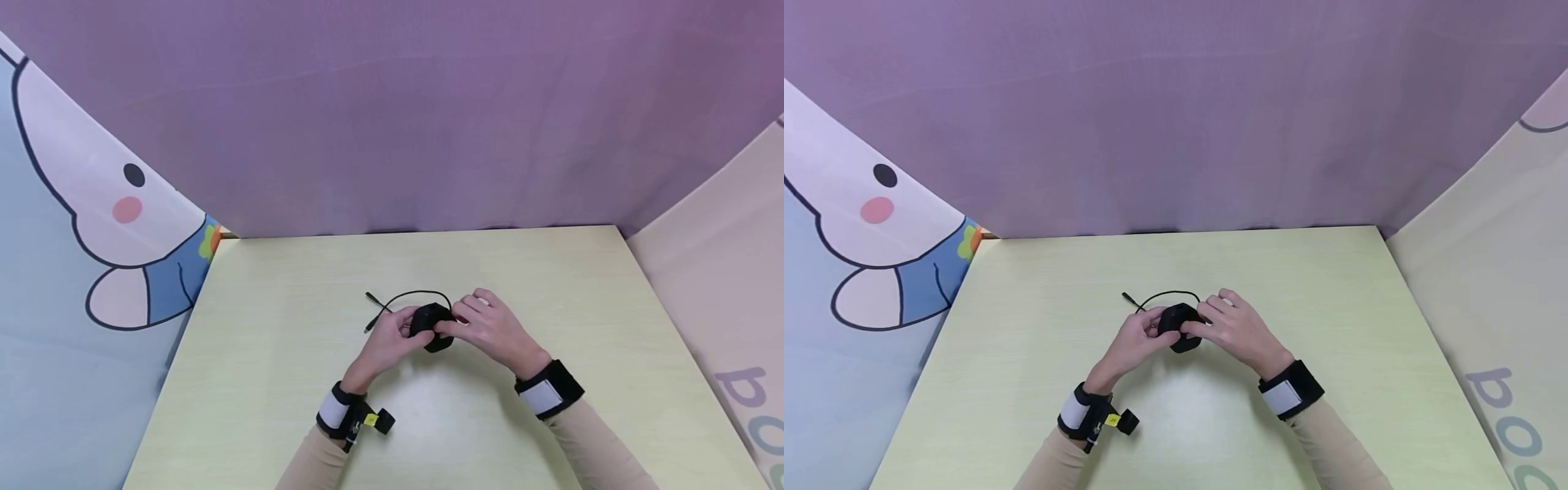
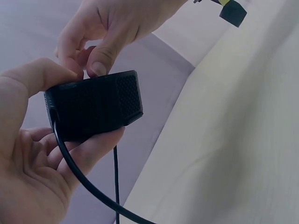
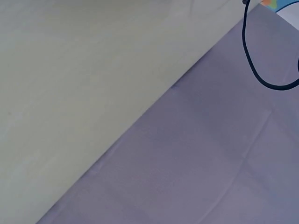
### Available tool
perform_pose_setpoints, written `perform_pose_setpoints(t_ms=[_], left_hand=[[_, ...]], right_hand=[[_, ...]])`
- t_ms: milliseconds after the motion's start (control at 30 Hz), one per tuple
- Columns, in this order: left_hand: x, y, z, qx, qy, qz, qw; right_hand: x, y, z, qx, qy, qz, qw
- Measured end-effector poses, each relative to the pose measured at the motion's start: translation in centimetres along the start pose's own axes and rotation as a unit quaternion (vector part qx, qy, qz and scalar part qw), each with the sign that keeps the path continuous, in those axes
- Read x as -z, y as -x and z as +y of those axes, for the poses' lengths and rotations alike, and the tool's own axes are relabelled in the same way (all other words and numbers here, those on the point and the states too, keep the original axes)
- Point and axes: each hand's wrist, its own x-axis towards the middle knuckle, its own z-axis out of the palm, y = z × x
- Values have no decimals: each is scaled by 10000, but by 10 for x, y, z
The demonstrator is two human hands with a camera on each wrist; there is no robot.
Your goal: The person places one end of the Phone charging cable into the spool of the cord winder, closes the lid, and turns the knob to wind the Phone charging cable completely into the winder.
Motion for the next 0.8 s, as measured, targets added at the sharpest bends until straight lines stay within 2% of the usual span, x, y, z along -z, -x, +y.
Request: perform_pose_setpoints(t_ms=[200,333,633,800], left_hand=[[0,1,1,27,-74,62,9999],[-1,2,0,44,91,111,9999],[-4,4,-3,68,275,300,9991],[-5,5,-4,120,457,402,9981]], right_hand=[[-6,0,-4,-161,-134,229,9995],[-7,-1,-7,-369,-146,224,9990],[-17,0,-18,-997,-419,579,9924],[-20,-1,-26,-1229,-346,784,9887]])
